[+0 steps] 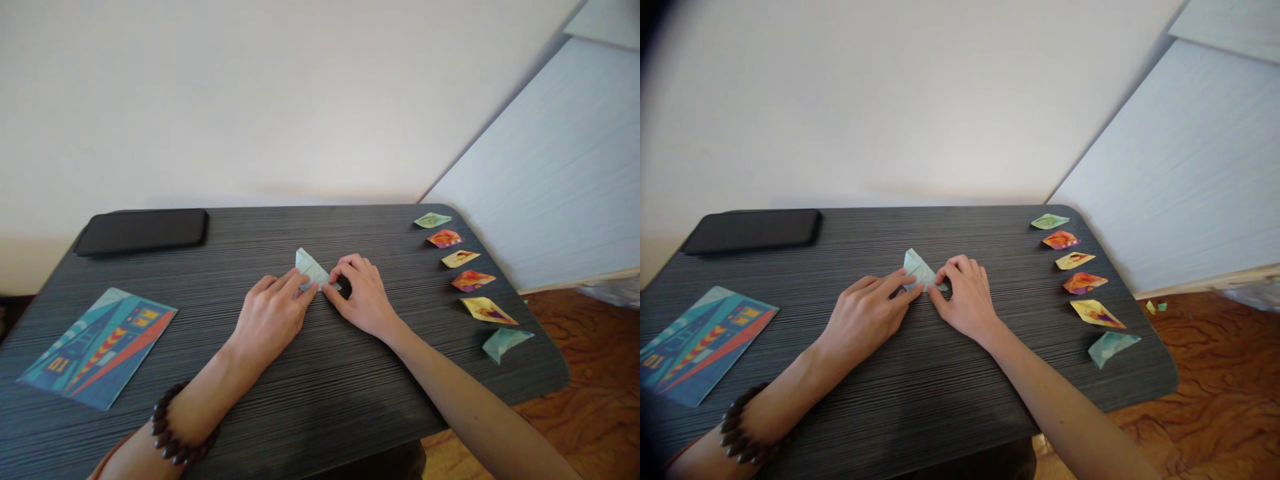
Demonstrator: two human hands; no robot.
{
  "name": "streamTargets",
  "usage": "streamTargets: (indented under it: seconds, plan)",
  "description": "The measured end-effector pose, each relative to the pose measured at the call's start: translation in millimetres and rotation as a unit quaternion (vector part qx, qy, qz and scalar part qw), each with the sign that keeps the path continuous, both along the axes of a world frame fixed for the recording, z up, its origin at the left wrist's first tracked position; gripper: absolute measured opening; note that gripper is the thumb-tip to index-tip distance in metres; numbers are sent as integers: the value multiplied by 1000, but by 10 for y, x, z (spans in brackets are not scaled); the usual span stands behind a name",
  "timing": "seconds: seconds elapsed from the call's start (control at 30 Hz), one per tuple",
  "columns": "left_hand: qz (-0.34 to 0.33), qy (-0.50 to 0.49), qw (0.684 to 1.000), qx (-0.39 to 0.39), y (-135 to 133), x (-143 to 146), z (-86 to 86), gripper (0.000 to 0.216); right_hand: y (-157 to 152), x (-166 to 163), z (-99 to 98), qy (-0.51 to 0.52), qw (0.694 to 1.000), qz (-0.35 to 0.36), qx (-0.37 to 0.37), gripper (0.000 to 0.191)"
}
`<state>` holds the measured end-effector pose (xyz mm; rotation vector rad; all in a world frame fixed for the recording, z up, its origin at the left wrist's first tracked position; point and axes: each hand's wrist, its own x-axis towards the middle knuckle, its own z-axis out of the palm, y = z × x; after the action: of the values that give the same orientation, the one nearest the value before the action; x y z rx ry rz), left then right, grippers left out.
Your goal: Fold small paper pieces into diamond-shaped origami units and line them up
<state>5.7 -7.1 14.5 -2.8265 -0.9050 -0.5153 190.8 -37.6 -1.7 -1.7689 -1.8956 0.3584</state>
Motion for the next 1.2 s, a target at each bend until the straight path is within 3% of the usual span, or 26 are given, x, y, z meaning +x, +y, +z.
streamTargets:
  seconds: [0.37, 0.87, 1.2]
  plan:
    - [14, 21, 1000, 13, -13, -1, -4, 26, -4, -4, 13, -1, 1000, -1, -11, 11]
    - [10, 42, 999, -26, -42, -12, -25, 33, 18, -43, 26, -10, 1000, -18, -16, 12]
    - [13, 44, 998, -36, -62, -38, -41, 34, 35, 131, 71, 60, 996, 37, -48, 13]
